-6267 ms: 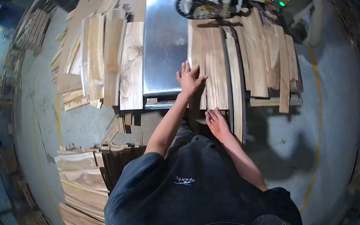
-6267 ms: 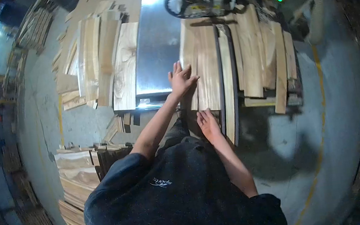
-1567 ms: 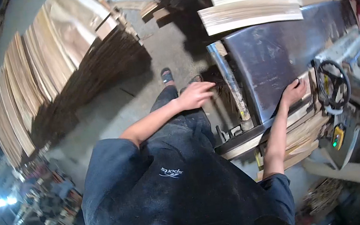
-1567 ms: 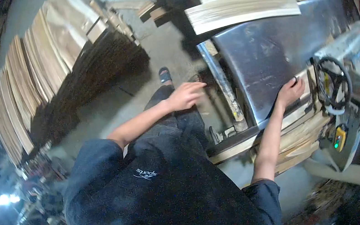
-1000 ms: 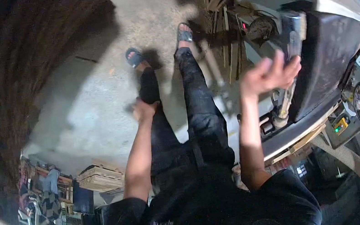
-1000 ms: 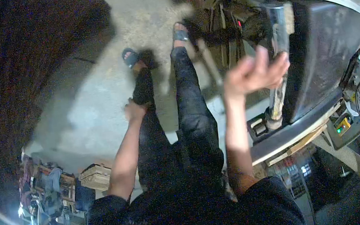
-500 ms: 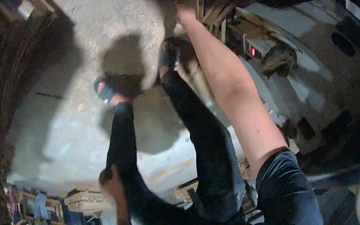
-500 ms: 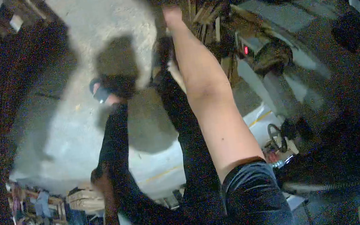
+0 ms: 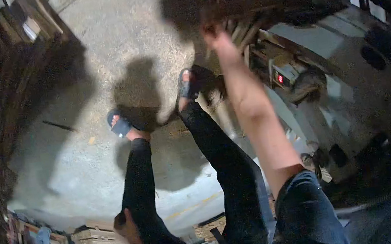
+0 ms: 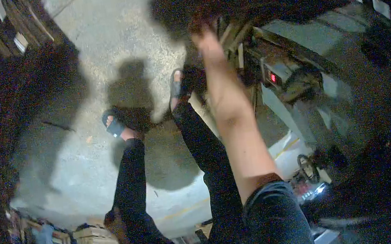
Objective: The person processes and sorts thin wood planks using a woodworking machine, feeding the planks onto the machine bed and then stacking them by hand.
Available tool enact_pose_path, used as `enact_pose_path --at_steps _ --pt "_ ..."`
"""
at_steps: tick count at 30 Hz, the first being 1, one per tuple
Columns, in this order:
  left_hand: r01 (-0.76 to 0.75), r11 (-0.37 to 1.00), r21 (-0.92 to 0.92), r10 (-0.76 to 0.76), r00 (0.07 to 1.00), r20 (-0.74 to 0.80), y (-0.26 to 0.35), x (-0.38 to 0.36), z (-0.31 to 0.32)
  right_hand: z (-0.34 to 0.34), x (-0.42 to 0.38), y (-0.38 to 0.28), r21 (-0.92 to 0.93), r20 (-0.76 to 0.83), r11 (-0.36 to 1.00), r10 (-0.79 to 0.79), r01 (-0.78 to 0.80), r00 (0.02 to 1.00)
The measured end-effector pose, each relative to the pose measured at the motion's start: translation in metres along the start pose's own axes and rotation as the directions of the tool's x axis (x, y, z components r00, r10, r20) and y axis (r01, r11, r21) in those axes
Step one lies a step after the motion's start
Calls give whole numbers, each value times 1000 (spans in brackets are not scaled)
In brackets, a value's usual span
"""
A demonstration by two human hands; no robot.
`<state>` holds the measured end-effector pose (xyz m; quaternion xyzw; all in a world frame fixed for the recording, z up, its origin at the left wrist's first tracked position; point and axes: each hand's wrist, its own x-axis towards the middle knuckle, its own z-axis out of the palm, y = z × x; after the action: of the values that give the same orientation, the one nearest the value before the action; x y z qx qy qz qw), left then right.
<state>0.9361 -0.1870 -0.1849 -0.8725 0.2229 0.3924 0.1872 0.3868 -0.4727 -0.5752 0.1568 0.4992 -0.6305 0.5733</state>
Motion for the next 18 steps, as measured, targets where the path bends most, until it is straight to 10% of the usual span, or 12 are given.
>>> enact_pose_path --at_steps 3,4,6,7,8,11,14,18 --pt "-59 993 105 66 996 -65 -14 7 15 -24 -92 32 -132 295 952 305 -277 906" --pt "-181 970 159 200 974 -108 -6 1 14 5 -154 55 -280 -128 919 252 -278 959" --pt "-89 993 78 96 991 -89 74 -47 -10 -9 -212 94 -226 -290 888 331 -400 898" --pt "-91 876 473 232 941 -248 33 -26 16 1 -253 111 -316 -434 860 245 -401 867" --pt "-192 871 453 278 951 -132 36 -24 13 -5 -272 140 -228 -433 909 226 -348 873" --pt "-229 908 351 229 973 43 63 -29 4 29 -360 179 -23 -35 985 167 -168 985" --pt "-448 878 -167 462 886 50 51 -19 4 82 -457 185 -540 -363 812 12 -220 932" --pt "-375 727 -574 621 716 319 40 54 12 97 -542 142 -359 -12 634 730 -685 683"
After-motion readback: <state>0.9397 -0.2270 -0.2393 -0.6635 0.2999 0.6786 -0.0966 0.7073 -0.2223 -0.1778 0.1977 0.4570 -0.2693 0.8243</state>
